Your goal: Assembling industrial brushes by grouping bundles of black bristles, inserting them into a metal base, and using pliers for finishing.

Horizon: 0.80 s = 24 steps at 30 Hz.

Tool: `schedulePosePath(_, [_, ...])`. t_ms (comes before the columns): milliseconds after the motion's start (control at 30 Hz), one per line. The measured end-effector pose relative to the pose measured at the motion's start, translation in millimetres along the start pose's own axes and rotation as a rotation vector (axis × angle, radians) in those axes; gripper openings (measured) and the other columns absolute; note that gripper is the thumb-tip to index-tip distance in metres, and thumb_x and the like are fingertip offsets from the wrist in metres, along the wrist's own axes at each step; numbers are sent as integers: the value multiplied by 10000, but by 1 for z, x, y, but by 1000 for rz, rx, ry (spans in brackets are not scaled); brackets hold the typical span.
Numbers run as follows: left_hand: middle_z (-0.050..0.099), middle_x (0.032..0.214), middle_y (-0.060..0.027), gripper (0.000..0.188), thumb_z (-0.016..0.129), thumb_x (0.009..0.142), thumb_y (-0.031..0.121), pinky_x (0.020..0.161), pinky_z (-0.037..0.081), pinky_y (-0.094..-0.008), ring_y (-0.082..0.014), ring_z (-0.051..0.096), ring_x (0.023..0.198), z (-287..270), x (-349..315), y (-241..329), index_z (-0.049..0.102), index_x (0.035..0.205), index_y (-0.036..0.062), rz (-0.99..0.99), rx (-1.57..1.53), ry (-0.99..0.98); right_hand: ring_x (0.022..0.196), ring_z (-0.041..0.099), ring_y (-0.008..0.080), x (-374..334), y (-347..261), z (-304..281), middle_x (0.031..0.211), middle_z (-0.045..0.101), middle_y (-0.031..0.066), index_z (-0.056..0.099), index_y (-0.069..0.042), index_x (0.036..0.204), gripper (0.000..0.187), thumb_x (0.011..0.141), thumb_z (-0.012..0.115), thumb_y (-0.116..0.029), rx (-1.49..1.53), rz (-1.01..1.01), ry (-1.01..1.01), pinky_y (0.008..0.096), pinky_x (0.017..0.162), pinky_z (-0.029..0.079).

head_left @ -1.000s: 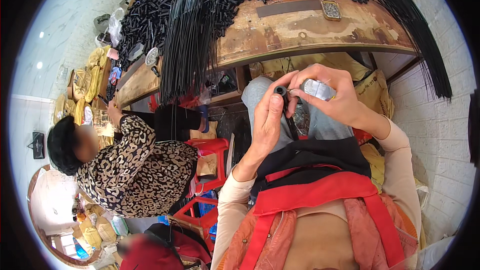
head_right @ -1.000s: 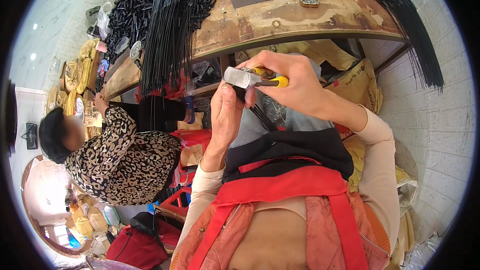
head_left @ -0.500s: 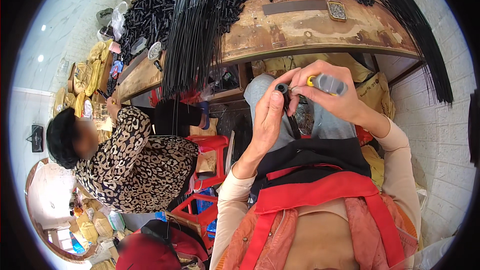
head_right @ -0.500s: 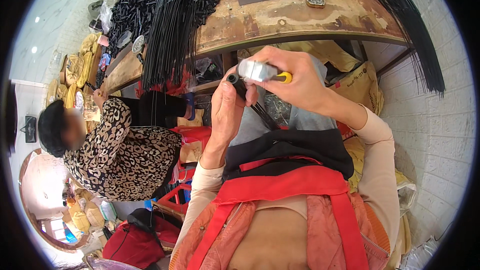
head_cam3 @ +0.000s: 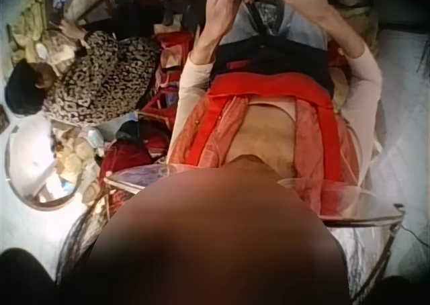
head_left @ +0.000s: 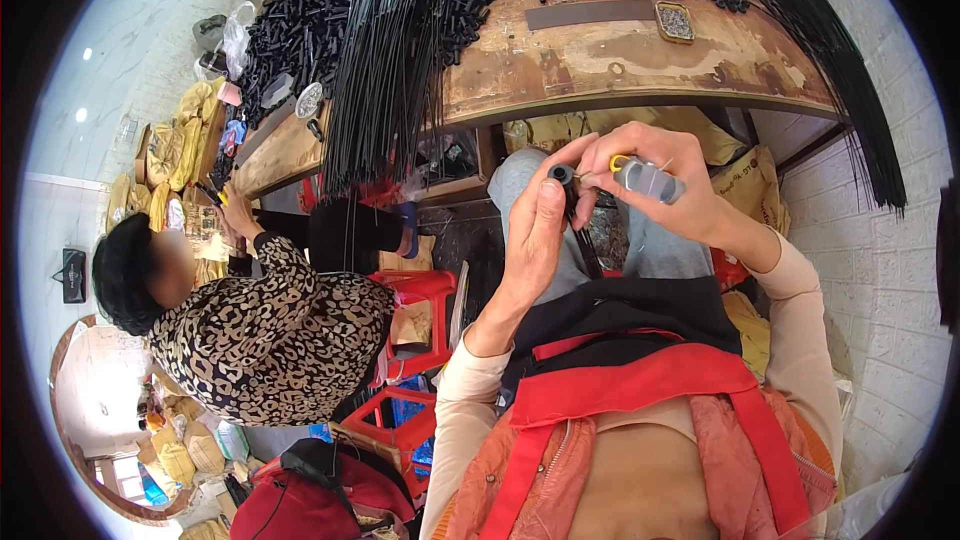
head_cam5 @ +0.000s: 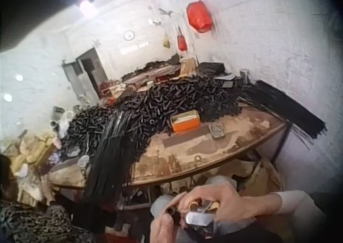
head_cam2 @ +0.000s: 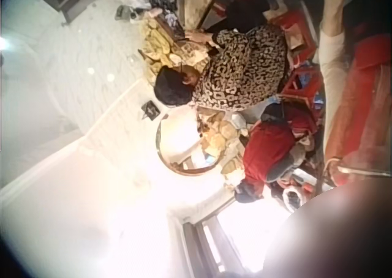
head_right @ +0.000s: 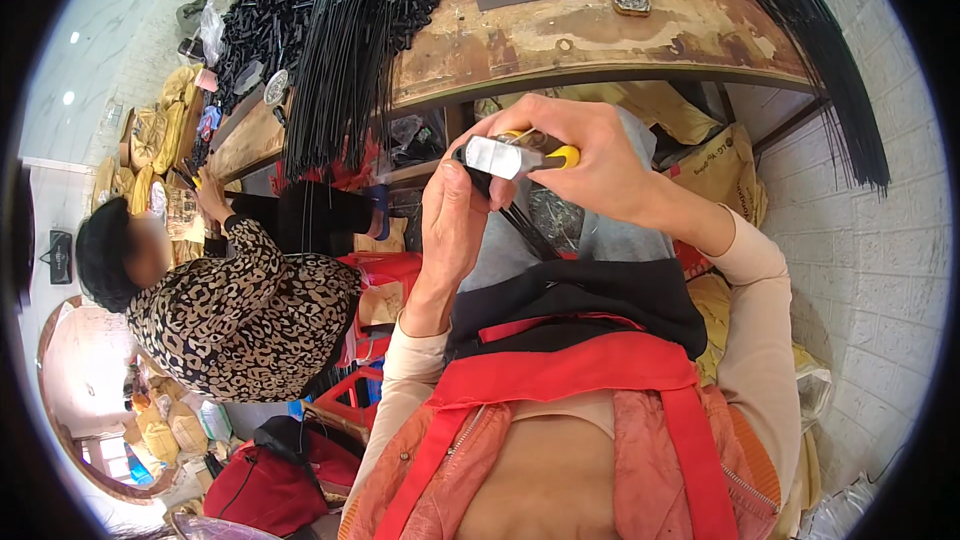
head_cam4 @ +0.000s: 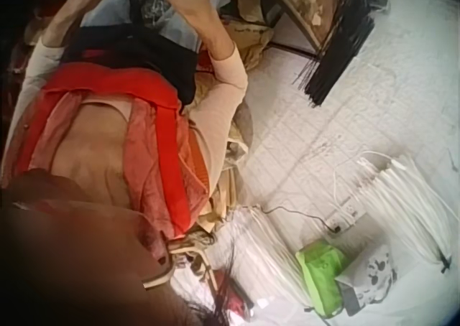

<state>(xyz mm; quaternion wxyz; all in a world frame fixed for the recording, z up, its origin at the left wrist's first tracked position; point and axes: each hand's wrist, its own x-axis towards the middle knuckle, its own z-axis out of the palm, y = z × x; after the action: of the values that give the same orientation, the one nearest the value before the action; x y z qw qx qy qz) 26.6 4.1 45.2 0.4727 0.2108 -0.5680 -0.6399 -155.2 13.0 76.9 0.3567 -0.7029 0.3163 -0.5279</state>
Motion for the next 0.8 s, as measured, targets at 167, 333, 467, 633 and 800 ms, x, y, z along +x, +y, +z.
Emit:
schedulePosePath(167, [499,806,8,579,334,1055,428,632,310,-215,-65,409,720,-2,-2,-2,445,1380,-39,9,24,-2,888,640,154,-3,-2,3,936,664,89,615,5,954,129,859,643,89,-35,18,14,285,802,502])
schedulePosePath(333, [501,815,14,584,341,1052,435,632,306,-212,-65,407,718,-4,-1,-6,448,1380,-36,-4,15,-35,877,633,142,-3,-1,1,934,666,88,616,7,944,105,866,658,63,20,41,32,280,806,505])
schedulePosePath(467, [501,822,18,586,342,1052,434,630,303,-212,-65,405,717,-2,-1,-4,439,1387,-37,2,23,-15,876,630,138,-2,-4,3,931,666,89,610,9,932,91,870,665,47,95,45,26,279,807,504])
schedulePosePath(633, [501,830,17,584,340,1054,426,630,302,-211,-65,405,720,0,-2,-5,433,1388,-44,-16,-39,5,867,631,141,-2,0,6,914,666,95,596,13,917,89,871,661,53,202,162,62,280,795,502])
schedulePosePath(800, [502,823,12,589,333,1055,429,630,309,-215,-66,406,717,0,0,-2,425,1392,-46,-19,-20,-13,863,624,140,-1,9,2,920,664,92,597,9,931,101,868,665,51,63,4,9,278,789,496])
